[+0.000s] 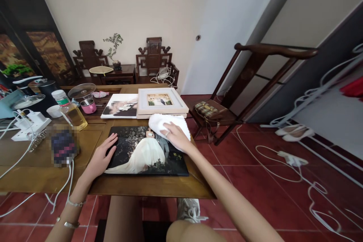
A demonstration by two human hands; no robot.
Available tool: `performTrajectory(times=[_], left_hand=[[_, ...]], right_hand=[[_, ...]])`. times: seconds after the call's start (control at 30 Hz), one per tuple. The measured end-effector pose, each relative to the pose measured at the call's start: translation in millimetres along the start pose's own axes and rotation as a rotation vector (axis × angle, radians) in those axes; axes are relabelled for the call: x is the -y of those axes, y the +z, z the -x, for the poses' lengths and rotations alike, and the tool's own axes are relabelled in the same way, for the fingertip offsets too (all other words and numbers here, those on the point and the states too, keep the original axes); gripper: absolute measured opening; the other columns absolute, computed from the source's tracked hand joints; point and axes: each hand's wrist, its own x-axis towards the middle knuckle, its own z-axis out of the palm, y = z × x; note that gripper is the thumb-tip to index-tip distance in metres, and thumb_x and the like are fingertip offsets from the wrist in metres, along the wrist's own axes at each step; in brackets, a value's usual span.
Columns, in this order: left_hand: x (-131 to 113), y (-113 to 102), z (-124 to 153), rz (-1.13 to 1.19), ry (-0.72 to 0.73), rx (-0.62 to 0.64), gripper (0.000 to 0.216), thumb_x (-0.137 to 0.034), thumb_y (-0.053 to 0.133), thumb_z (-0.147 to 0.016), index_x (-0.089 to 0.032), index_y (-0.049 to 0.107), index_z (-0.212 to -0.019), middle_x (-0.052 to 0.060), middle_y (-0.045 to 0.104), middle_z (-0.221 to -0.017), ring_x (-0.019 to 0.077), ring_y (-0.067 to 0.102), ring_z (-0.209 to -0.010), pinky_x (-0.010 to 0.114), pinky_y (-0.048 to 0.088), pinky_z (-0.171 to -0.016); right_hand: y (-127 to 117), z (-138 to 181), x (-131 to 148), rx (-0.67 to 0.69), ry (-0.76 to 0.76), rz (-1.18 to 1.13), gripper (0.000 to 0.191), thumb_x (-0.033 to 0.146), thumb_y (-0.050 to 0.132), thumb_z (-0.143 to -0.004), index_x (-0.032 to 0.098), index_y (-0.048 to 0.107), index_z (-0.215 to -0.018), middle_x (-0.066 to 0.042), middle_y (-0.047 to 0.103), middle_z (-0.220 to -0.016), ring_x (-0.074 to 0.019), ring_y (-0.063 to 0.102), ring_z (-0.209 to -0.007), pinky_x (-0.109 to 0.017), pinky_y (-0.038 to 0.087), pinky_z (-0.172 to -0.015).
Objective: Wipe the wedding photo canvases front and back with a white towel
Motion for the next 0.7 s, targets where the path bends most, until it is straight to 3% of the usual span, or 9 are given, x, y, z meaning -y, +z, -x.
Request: performTrajectory(times=[0.13,0.17,0.23,0.3,0.37,0.5,0.6,0.7], left_hand=[[1,1,-1,-0.015,-0.002,0.002,0.037,-0.028,0.038,-0.09,-0.016,0.054,-0.122,0.01,0.047,-0.137,0.0213,0.035,-0.132,0.044,0.029,-0.109],[2,2,-1,-0.017,-0.002,0.002,0.037,-0.028,0.038,-0.09,-0.016,0.054,-0.122,0.01,0.047,-0.137,0.0213,0.035,-0.132,0.044,0.029,-0.109],[3,2,-1,-0.019,0.003,-0.001,0.037,-0.028,0.039,-0.09,-0.015,0.054,-0.122,0.01,0.047,-0.136,0.0215,0.036,-0.131,0.043,0.029,-0.109],[3,3,-1,-0.02,0.009,-0.002,0.038,-0.028,0.039,-0.09,-0.014,0.054,-0.122,0.011,0.047,-0.137,0.0217,0.036,-0.131,0.044,0.029,-0.109],[3,3,-1,-0.017,0.011,0.0,0.038,-0.028,0.039,-0.09,-0.014,0.054,-0.122,0.012,0.046,-0.137,0.0222,0.035,-0.132,0.044,0.029,-0.109],[2,1,-1,-0.009,0.011,0.009,0.039,-0.029,0.039,-0.09,-0.016,0.053,-0.123,0.011,0.046,-0.137,0.0225,0.034,-0.132,0.045,0.028,-0.109],[1,0,-1,-0.019,0.01,0.023,0.039,-0.029,0.038,-0.09,-0.015,0.053,-0.124,0.011,0.045,-0.138,0.0215,0.034,-0.132,0.044,0.028,-0.109],[1,0,0,-0.022,0.005,0.022,0.039,-0.028,0.038,-0.09,-0.015,0.053,-0.123,0.011,0.045,-0.138,0.0211,0.034,-0.132,0.043,0.028,-0.11]], right_hand=[[3,55,17,0.129,-0.052,0.076,0.022,0.039,0.046,-0.079,0.022,0.057,-0.073,-0.007,0.064,-0.102,-0.034,0.028,-0.131,-0.048,0.029,-0.101],[0,74,21,0.181,-0.032,0.079,0.022,0.04,0.046,-0.079,0.022,0.059,-0.076,-0.006,0.061,-0.113,-0.0336,0.025,-0.133,-0.049,0.029,-0.102],[-10,109,29,0.293,0.074,0.068,0.026,0.044,0.05,-0.078,0.024,0.062,-0.089,-0.006,0.048,-0.133,-0.0347,0.025,-0.133,-0.05,0.027,-0.104],[-21,134,35,0.409,0.14,0.031,0.03,0.044,0.054,-0.076,0.025,0.063,-0.097,-0.006,0.044,-0.138,-0.0331,0.024,-0.134,-0.048,0.025,-0.105],[-29,145,37,0.478,0.165,-0.003,0.032,0.044,0.055,-0.075,0.026,0.064,-0.099,-0.007,0.049,-0.133,-0.0323,0.028,-0.132,-0.045,0.026,-0.105],[-32,114,22,0.345,0.178,0.014,0.035,0.044,0.056,-0.071,0.023,0.067,-0.096,-0.008,0.063,-0.107,-0.0336,0.052,-0.109,-0.045,0.037,-0.096],[-25,61,4,0.182,0.084,0.019,0.03,0.043,0.051,-0.073,0.02,0.067,-0.084,-0.008,0.066,-0.097,-0.0319,0.054,-0.1,-0.044,0.038,-0.092],[-16,13,-5,0.018,0.041,-0.027,0.029,0.039,0.049,-0.075,0.018,0.065,-0.084,-0.009,0.065,-0.1,-0.0305,0.053,-0.102,-0.041,0.037,-0.093]])
